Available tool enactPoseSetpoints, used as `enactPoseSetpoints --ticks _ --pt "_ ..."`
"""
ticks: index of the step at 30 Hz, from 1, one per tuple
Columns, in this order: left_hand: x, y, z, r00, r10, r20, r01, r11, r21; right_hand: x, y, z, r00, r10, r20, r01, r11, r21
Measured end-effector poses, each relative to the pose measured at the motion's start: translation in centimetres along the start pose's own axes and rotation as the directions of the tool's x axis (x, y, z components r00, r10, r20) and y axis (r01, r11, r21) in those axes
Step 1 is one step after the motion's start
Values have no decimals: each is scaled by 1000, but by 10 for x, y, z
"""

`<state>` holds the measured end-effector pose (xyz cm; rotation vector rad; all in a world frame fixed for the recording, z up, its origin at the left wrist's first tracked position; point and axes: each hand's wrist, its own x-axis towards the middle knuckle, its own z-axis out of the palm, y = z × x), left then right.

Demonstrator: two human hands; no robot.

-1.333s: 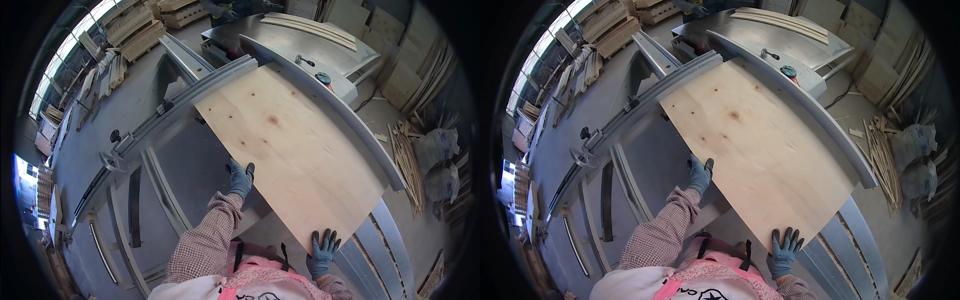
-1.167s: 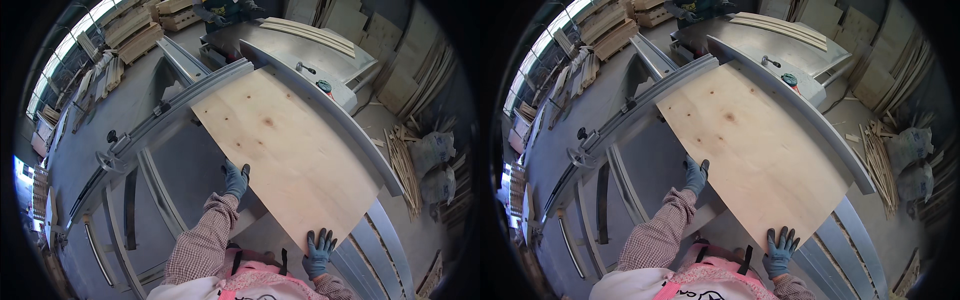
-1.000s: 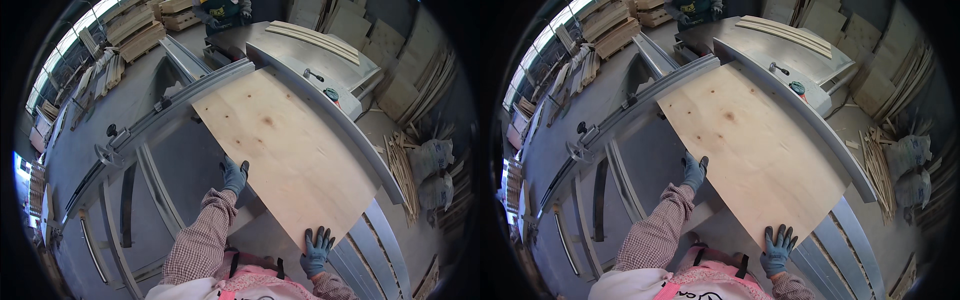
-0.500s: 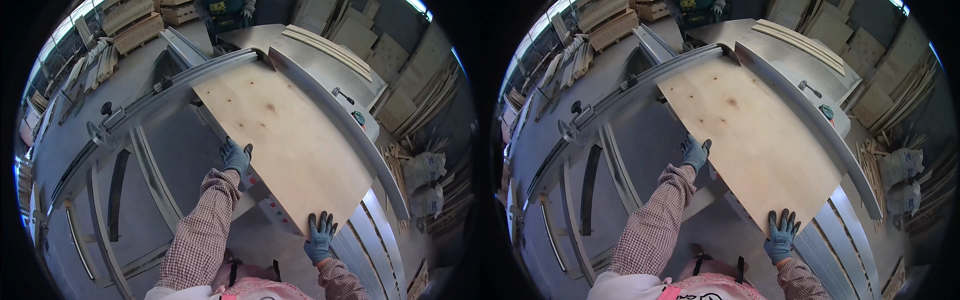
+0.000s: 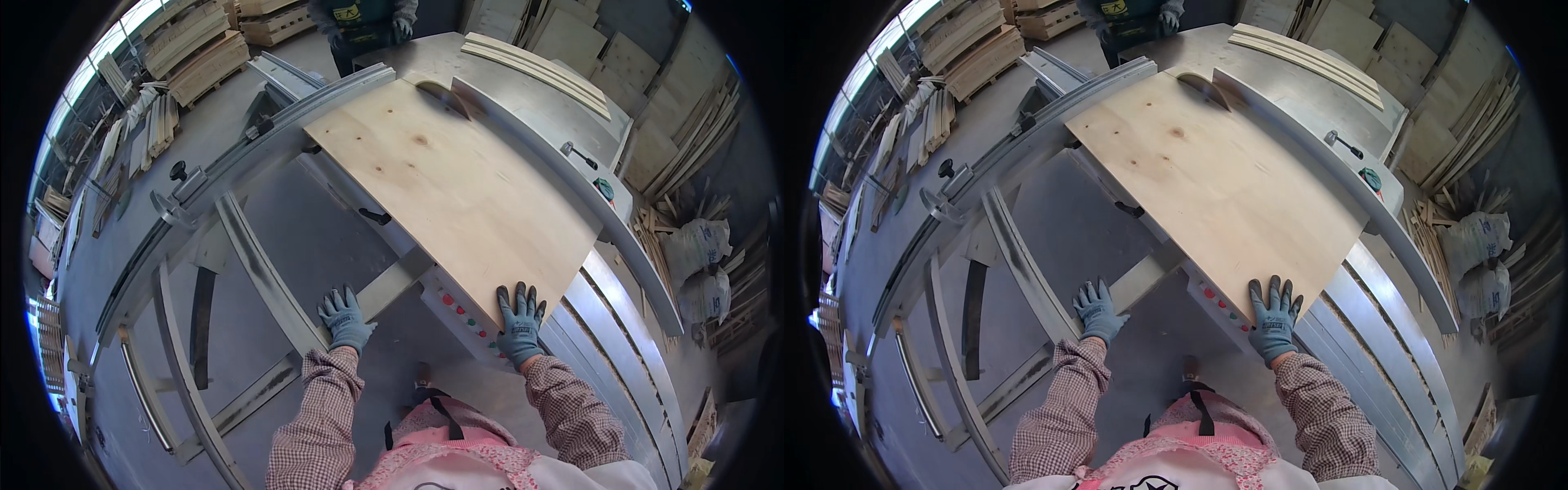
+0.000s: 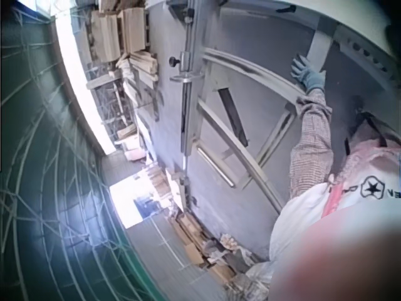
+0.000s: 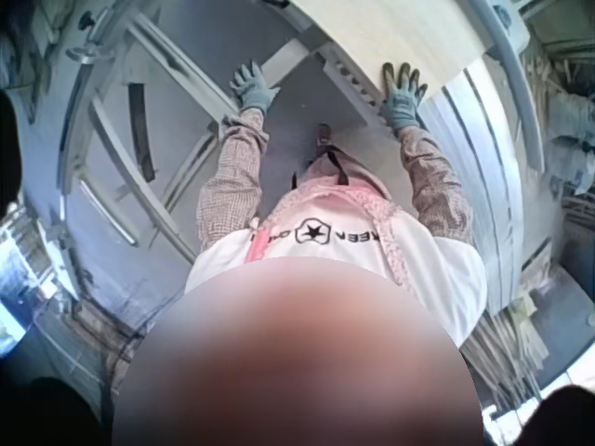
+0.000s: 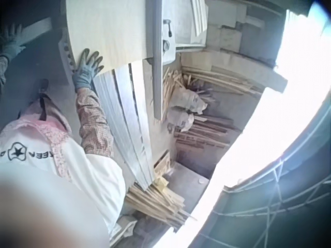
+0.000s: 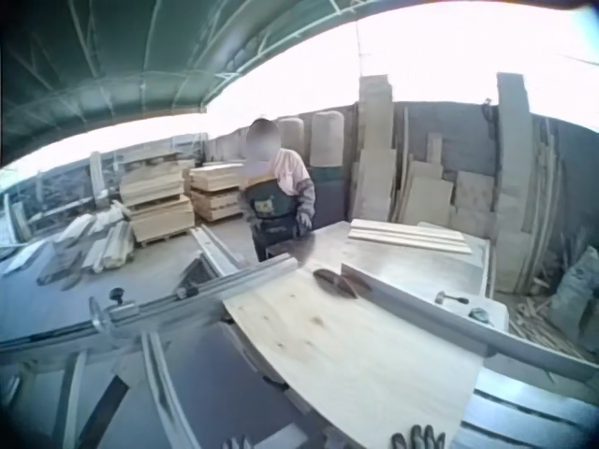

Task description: The person feeds a large plywood sheet through a table saw, guiding it with both hands to trim the edges. They repeat this process with another sheet, moving the cut pieces aside.

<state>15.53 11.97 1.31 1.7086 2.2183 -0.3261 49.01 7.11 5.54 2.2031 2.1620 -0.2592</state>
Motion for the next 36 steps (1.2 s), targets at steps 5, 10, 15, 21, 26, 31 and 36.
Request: enactPoseSetpoints --ticks 5,10,15,21,26,31,36 --pt "0 1 1 999 -35 22 34 999 27 -2 -1 -3 1000 -10 8 10 1000 2" --pt "-1 1 8 999 -21 -25 22 999 25 -6 2 0 1000 -12 -13 13 999 44" --pt "3 -1 16 997 -28 -78 29 999 23 -6 4 1 999 -21 -30 22 999 46" --pt "6 1 21 992 -39 -122 43 999 28 -6 8 6 997 -37 -61 40 999 36" --pt "10 -3 29 983 -26 -183 38 997 64 -6 9 12 996 -42 -81 48 996 70" --pt "6 1 22 990 -43 -134 49 998 45 -5 10 16 995 -33 -90 39 997 66" --pt "3 6 20 993 -27 -111 28 1000 4 -9 13 11 998 -5 -58 9 998 67"
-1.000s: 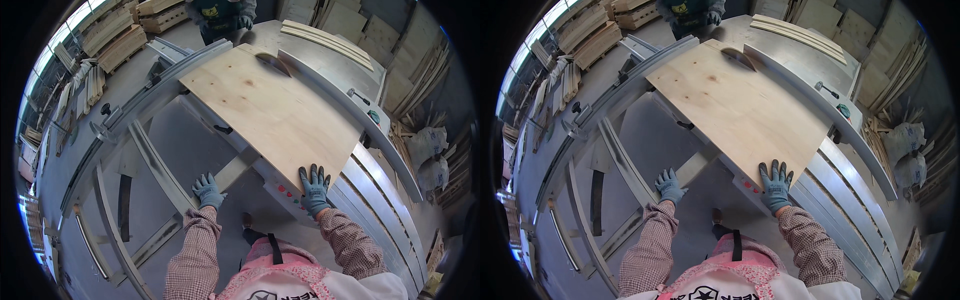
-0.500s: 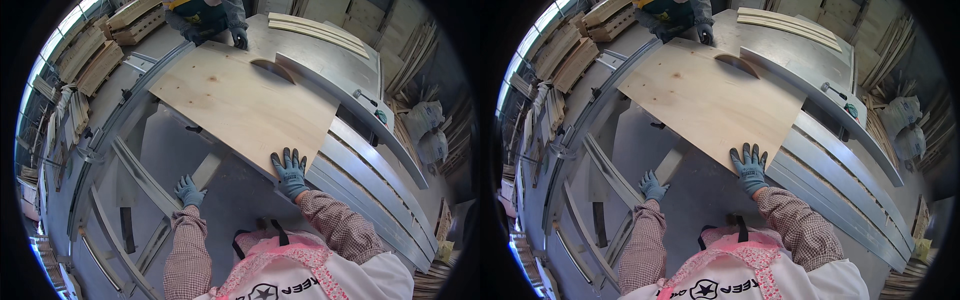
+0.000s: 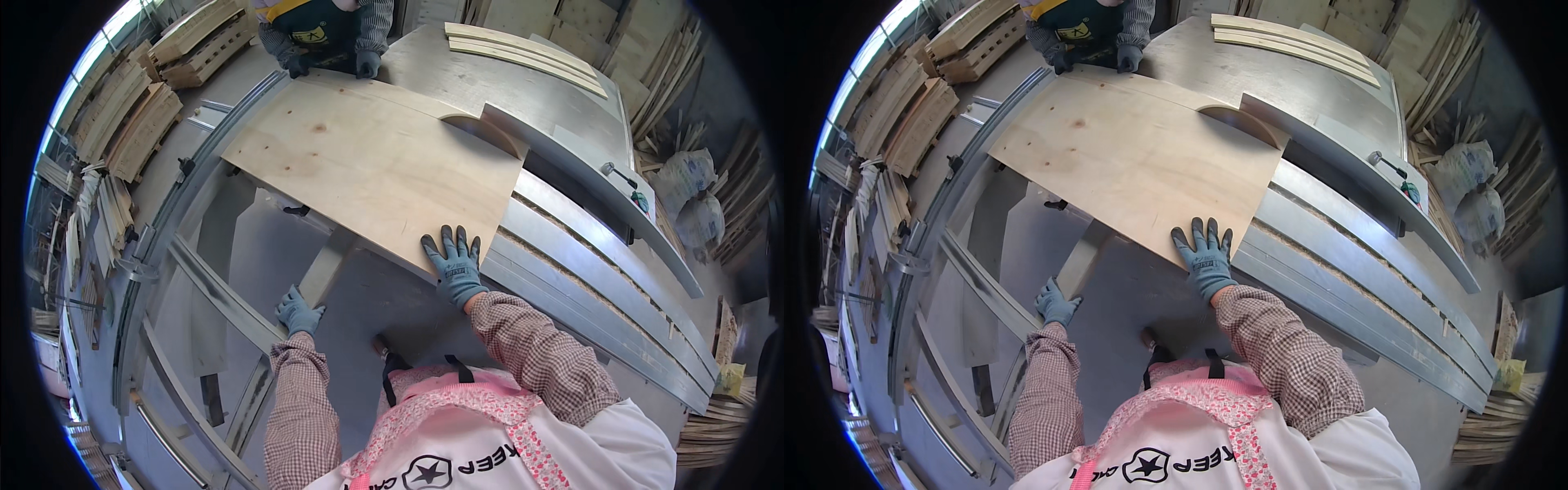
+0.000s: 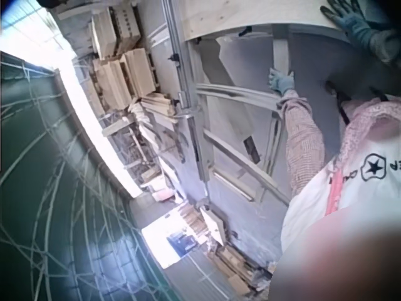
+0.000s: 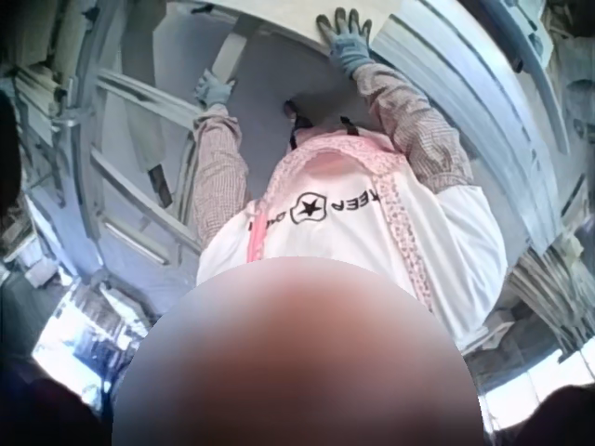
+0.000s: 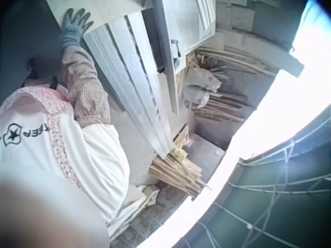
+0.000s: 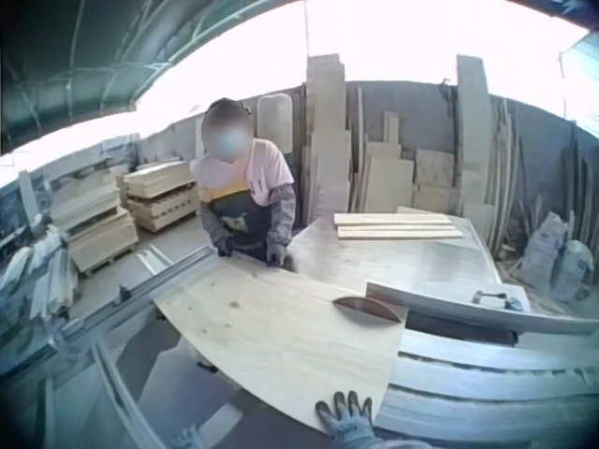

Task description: The person feeds a large plywood sheet through a table saw, guiding it with both hands to trim the edges. They repeat this process with another sheet, moving the cut pieces aside.

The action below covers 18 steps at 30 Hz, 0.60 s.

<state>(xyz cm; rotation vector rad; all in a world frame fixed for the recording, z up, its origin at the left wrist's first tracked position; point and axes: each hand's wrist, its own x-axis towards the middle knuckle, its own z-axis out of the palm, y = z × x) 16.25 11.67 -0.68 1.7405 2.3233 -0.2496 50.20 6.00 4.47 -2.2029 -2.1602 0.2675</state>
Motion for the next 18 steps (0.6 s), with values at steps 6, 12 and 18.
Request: enactPoseSetpoints --ticks 6,12,18 --pt "2 -6 7 999 49 -23 -50 998 -27 2 0 7 1000 6 -1 -6 999 -32" --pt "2 6 7 999 32 -43 -33 999 -40 -20 7 20 984 -12 -178 9 1000 -18" --pt "-6 -3 0 998 -18 -53 16 999 -46 -105 9 23 997 -51 -63 47 997 -60"
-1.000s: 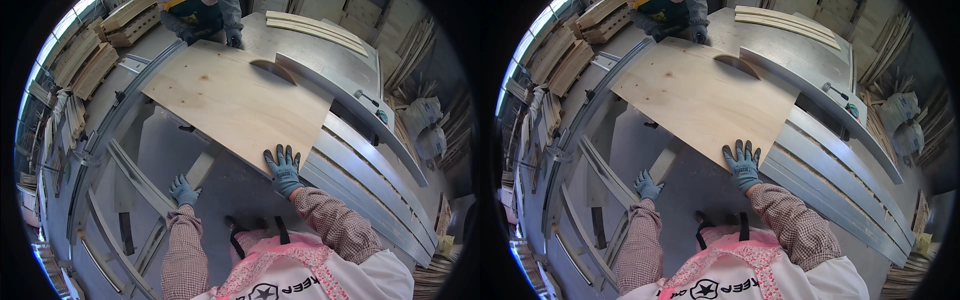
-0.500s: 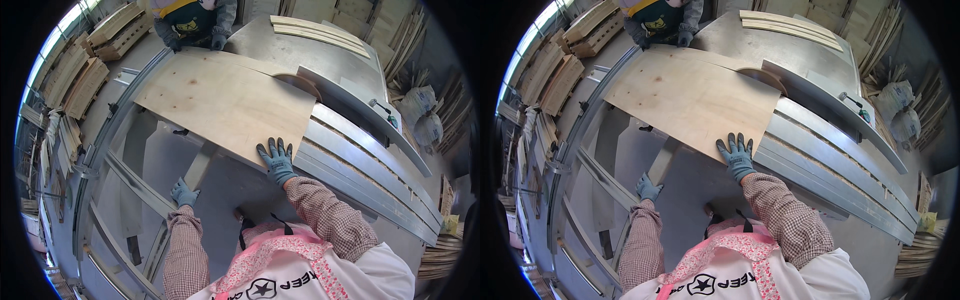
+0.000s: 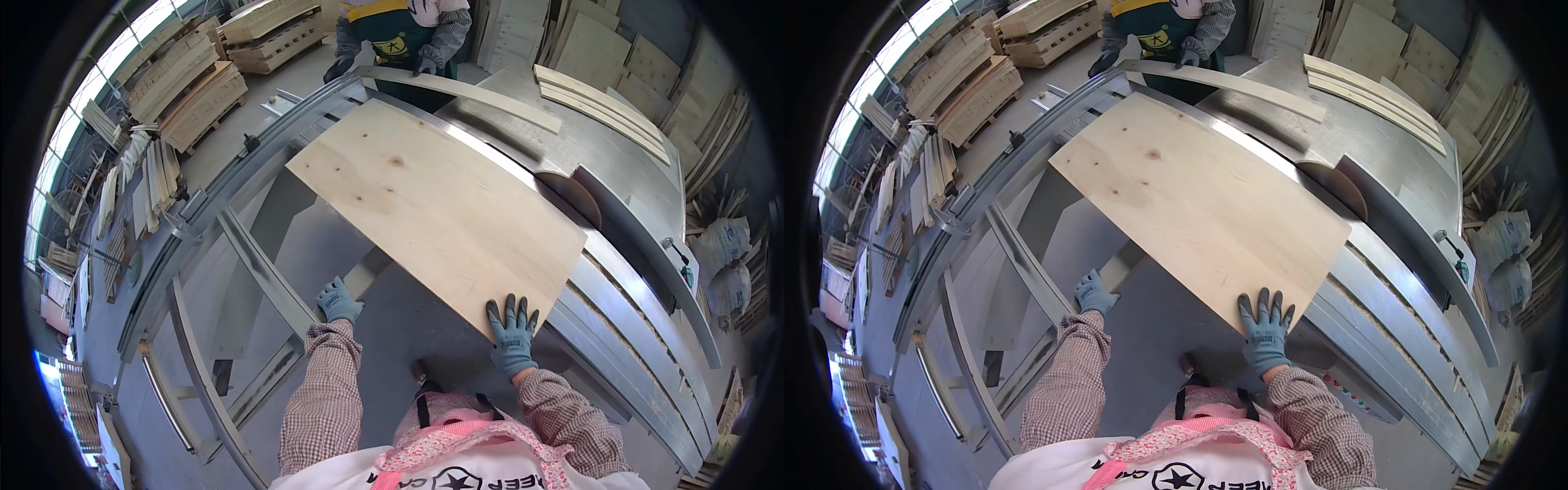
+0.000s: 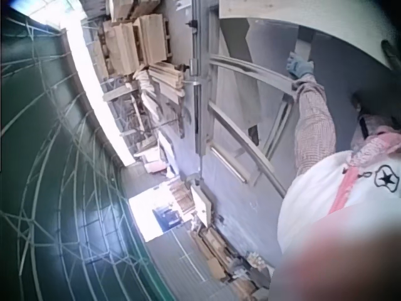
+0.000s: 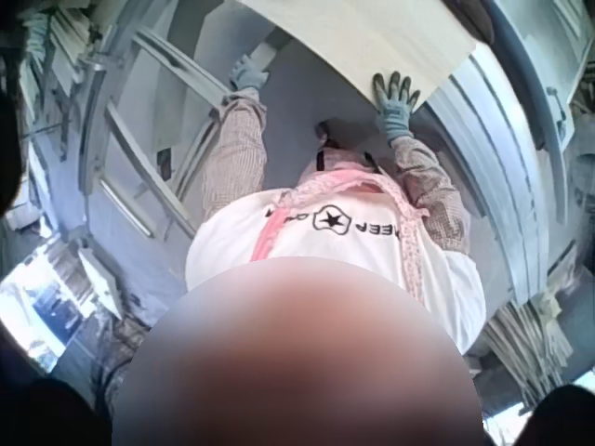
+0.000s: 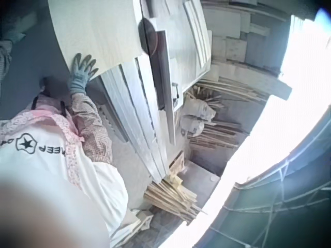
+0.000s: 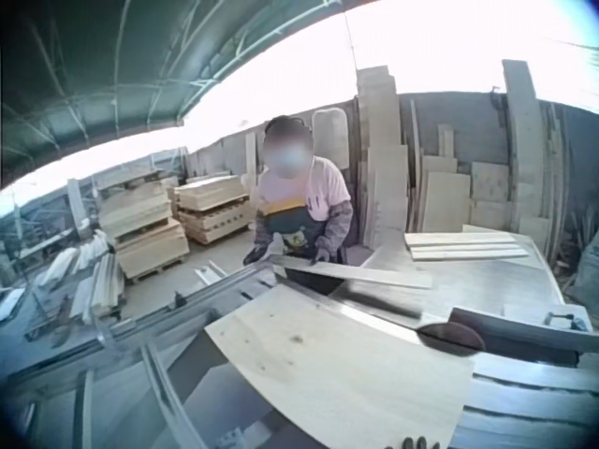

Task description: The person feeds a large plywood sheet through a table saw, guiding it with both hands to trim the edges. They repeat this process with another sheet, moving the cut pieces aside.

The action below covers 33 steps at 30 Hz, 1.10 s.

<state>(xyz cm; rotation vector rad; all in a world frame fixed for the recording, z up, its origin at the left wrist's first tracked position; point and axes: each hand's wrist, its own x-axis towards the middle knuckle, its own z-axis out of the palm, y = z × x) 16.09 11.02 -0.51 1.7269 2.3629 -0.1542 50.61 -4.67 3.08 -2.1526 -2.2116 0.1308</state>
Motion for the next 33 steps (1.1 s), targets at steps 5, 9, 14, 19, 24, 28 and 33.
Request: enactPoseSetpoints --ticks 5,9,14,19,24,28,33 --pt "-2 8 0 1000 5 -11 -5 1000 -13 -38 23 -5 999 0 46 1 1000 -18" --pt "-3 7 3 999 18 -35 -18 1000 -4 -41 26 -9 999 5 47 -6 1000 6" --pt "-3 4 -3 999 34 7 -34 999 -26 -39 29 -6 999 -5 35 4 999 37" --pt "4 -8 5 998 69 -12 -70 996 -62 -36 28 -2 1000 -19 12 19 1000 23" --pt "4 -11 1 997 68 37 -66 997 -36 -35 24 -10 1000 -20 23 17 992 122" --pt "9 -16 11 994 105 35 -101 989 -110 -37 31 -2 999 -48 -23 48 999 9" --pt "17 -40 40 982 171 -74 -181 972 -150 -30 17 -24 995 22 92 -33 993 112"
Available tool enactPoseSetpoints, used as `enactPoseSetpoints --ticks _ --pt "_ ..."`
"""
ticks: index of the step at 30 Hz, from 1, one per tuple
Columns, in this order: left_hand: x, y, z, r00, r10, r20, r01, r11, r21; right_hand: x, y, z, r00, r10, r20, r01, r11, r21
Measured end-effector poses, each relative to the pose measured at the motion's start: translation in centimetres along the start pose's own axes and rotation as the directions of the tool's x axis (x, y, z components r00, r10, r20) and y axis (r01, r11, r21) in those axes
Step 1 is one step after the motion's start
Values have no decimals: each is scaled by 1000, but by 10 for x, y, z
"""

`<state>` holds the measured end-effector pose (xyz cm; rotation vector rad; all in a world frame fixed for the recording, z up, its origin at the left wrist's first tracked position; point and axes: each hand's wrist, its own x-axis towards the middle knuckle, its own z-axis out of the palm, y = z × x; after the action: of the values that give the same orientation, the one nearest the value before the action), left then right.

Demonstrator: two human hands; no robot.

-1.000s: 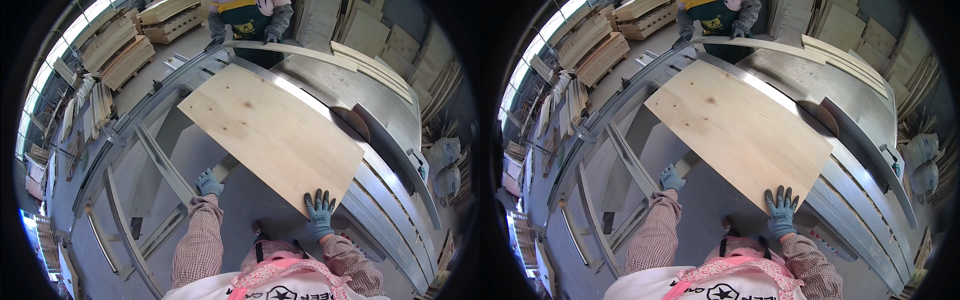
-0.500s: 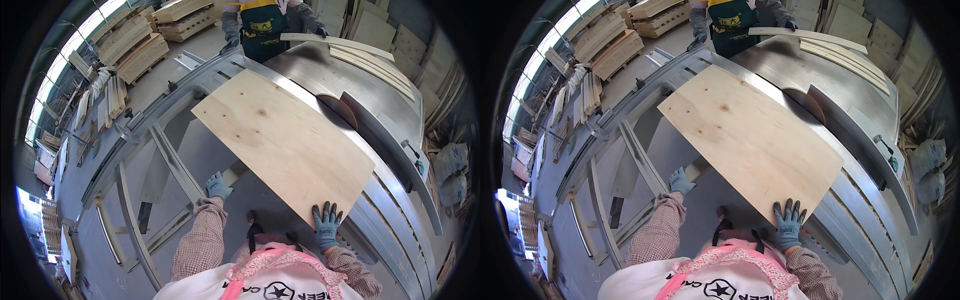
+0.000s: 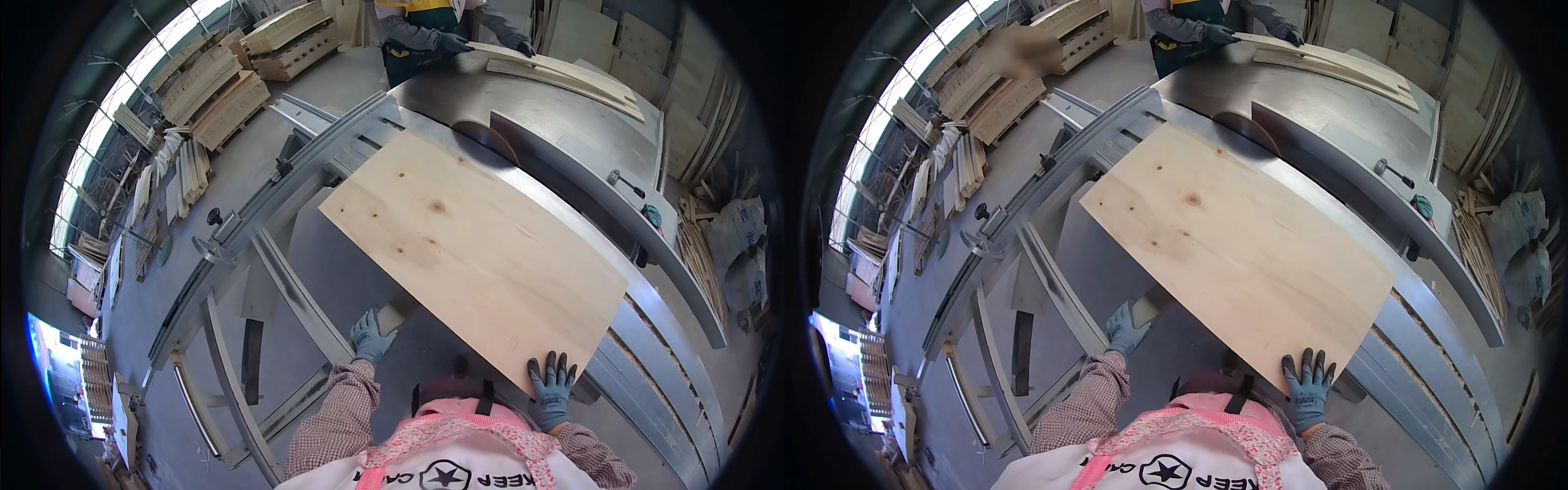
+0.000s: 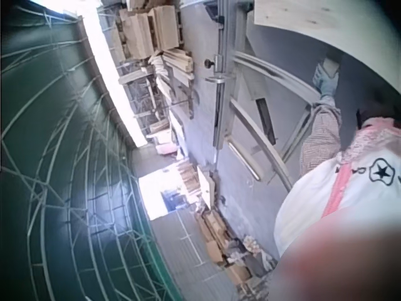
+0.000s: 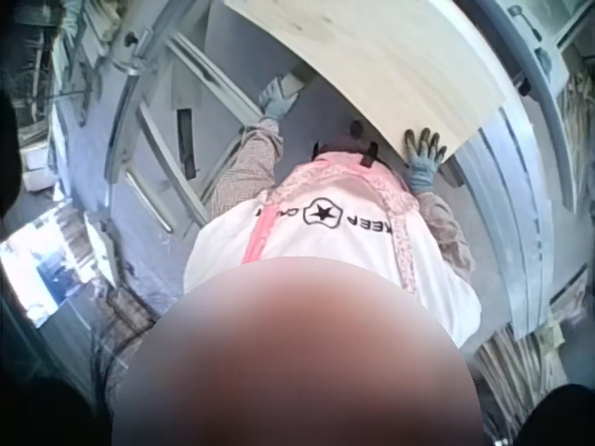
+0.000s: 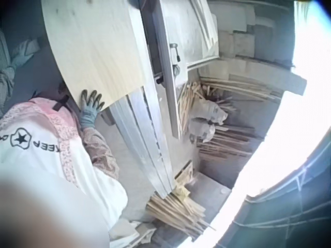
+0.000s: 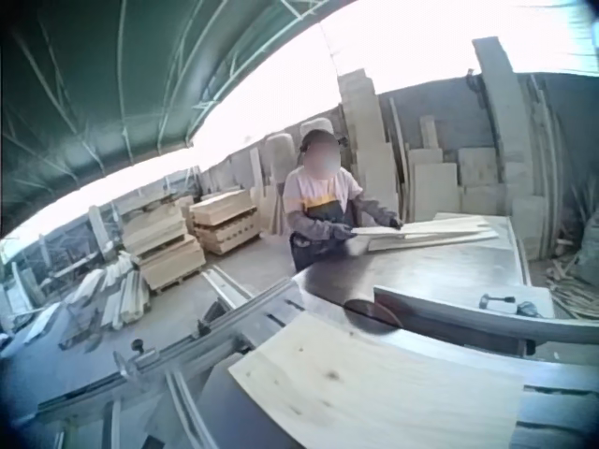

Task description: The person feeds a large plywood sheet through a table saw, guiding it with both hands to trim the edges. They repeat this process with another sheet, moving the cut pieces aside.

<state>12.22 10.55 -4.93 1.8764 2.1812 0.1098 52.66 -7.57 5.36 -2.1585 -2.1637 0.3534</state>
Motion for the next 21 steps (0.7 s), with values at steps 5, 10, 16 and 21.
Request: enactPoseSetpoints --ticks 5,10,16,21 --pt "-4 10 -18 1000 11 25 -10 999 -31 -1 1 1 1000 11 -6 -11 1000 -14" --pt "-7 7 -10 996 46 -83 -56 991 -121 4 -2 3 999 2 -38 -5 998 -63" --pt "4 21 -11 976 -172 -136 154 979 -134 7 -5 2 998 7 -60 -11 998 -63" --pt "45 68 -15 969 64 -239 -113 974 -198 7 -6 2 998 -3 -59 0 998 -58"
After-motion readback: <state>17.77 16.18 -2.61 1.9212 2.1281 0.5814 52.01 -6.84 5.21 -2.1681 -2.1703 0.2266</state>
